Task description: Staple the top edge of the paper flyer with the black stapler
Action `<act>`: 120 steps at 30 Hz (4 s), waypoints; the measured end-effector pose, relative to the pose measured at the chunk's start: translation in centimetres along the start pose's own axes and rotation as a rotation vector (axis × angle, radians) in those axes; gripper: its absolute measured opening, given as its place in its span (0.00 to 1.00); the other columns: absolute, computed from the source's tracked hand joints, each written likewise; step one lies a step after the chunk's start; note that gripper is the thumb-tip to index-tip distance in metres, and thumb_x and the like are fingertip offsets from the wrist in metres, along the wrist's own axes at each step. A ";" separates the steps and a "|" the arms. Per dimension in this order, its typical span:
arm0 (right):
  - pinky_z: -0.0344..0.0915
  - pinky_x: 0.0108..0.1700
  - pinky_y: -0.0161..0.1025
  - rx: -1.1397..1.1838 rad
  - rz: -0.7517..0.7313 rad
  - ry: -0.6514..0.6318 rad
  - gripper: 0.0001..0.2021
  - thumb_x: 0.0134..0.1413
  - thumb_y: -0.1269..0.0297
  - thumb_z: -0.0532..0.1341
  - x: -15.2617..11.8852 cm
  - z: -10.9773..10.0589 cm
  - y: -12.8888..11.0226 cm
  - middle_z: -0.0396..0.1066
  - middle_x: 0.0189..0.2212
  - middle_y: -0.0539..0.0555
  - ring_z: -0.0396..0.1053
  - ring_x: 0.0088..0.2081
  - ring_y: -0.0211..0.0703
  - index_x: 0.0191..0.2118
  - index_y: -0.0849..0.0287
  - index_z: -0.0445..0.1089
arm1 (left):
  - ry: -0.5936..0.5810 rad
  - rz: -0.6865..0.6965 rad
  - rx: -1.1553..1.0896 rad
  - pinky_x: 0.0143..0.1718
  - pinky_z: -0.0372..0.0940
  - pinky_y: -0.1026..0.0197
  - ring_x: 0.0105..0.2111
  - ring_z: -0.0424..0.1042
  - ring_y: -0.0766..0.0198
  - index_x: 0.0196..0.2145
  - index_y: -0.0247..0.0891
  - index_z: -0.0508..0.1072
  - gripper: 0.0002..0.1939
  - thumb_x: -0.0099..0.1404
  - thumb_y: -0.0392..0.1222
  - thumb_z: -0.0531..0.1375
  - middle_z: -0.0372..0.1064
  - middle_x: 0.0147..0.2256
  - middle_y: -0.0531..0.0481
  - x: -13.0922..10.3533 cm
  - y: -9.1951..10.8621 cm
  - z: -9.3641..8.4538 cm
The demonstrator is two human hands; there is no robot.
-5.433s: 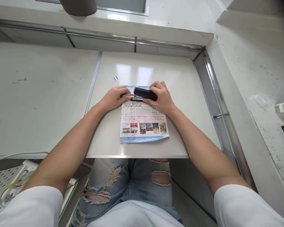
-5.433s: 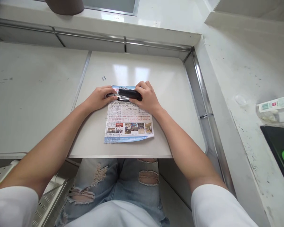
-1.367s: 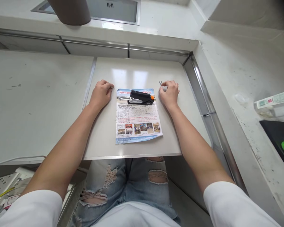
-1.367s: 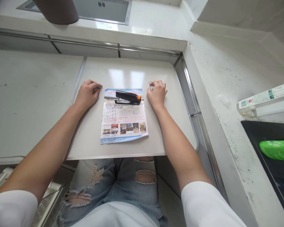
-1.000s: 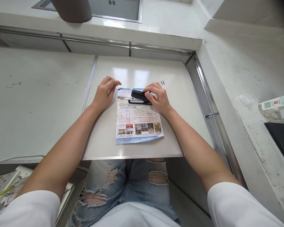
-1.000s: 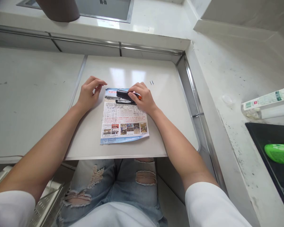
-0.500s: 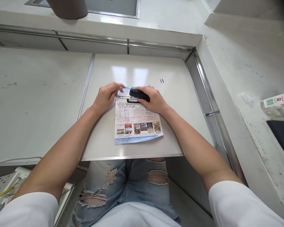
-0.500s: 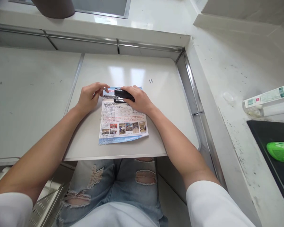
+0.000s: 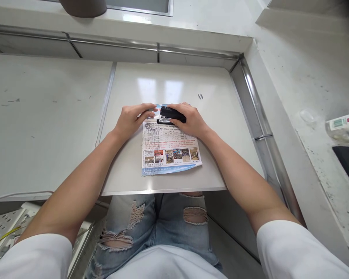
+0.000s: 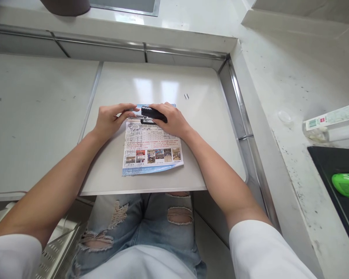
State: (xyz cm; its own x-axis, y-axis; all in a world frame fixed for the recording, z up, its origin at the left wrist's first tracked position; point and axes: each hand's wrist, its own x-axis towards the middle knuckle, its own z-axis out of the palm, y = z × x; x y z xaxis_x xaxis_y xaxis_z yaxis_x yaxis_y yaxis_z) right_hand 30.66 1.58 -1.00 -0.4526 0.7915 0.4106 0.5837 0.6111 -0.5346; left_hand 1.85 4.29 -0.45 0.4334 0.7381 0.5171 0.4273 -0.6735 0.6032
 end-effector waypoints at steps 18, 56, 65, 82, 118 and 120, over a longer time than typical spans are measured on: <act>0.70 0.61 0.60 -0.005 -0.010 0.004 0.24 0.69 0.53 0.61 -0.1 0.0 0.1 0.79 0.60 0.59 0.74 0.56 0.59 0.66 0.51 0.72 | -0.111 0.088 0.032 0.53 0.74 0.45 0.46 0.78 0.51 0.41 0.49 0.88 0.08 0.73 0.51 0.69 0.84 0.43 0.47 0.8 0.0 0.2; 0.72 0.52 0.54 -0.067 -0.169 0.167 0.20 0.71 0.48 0.60 -0.5 0.1 -0.2 0.81 0.45 0.56 0.74 0.44 0.52 0.59 0.52 0.77 | -0.130 0.060 0.049 0.65 0.62 0.43 0.50 0.84 0.53 0.43 0.52 0.87 0.06 0.71 0.51 0.71 0.86 0.44 0.55 0.4 0.1 0.3; 0.74 0.52 0.55 0.080 -0.028 0.232 0.24 0.65 0.42 0.66 -0.8 -0.6 -0.3 0.82 0.45 0.56 0.75 0.44 0.53 0.58 0.52 0.78 | -0.117 0.128 -0.015 0.60 0.68 0.42 0.47 0.84 0.54 0.47 0.55 0.87 0.11 0.77 0.56 0.65 0.85 0.51 0.52 0.5 0.8 0.0; 0.72 0.45 0.50 0.312 -0.125 0.180 0.22 0.59 0.43 0.73 -0.3 -1.1 -0.2 0.82 0.37 0.53 0.73 0.38 0.47 0.53 0.51 0.83 | -0.083 0.086 -0.186 0.52 0.76 0.47 0.40 0.84 0.54 0.37 0.46 0.83 0.13 0.68 0.57 0.74 0.84 0.37 0.51 0.2 0.5 0.3; 0.71 0.60 0.61 -0.287 0.600 0.389 0.17 0.52 0.65 0.66 -1.9 -5.6 2.3 0.83 0.49 0.58 0.79 0.51 0.64 0.49 0.52 0.77 | -0.107 -0.115 0.058 0.55 0.75 0.42 0.50 0.75 0.48 0.51 0.40 0.79 0.16 0.65 0.34 0.62 0.69 0.56 0.39 0.6 -0.9 0.1; 0.71 0.61 0.61 -0.293 0.607 0.367 0.18 0.51 0.66 0.65 -1.8 -5.5 2.3 0.84 0.49 0.57 0.79 0.52 0.64 0.49 0.52 0.77 | -0.037 -0.128 0.025 0.50 0.76 0.44 0.47 0.75 0.52 0.49 0.41 0.80 0.17 0.65 0.31 0.61 0.70 0.55 0.41 0.7 -0.9 -0.2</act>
State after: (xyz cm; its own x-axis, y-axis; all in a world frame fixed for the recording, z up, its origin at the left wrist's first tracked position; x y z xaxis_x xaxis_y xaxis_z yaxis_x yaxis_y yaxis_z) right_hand 36.51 1.59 1.09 0.2270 0.9073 0.3540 0.8367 0.0044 -0.5477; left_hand 1.62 5.45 -0.55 0.4028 0.8166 0.4135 0.5007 -0.5748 0.6473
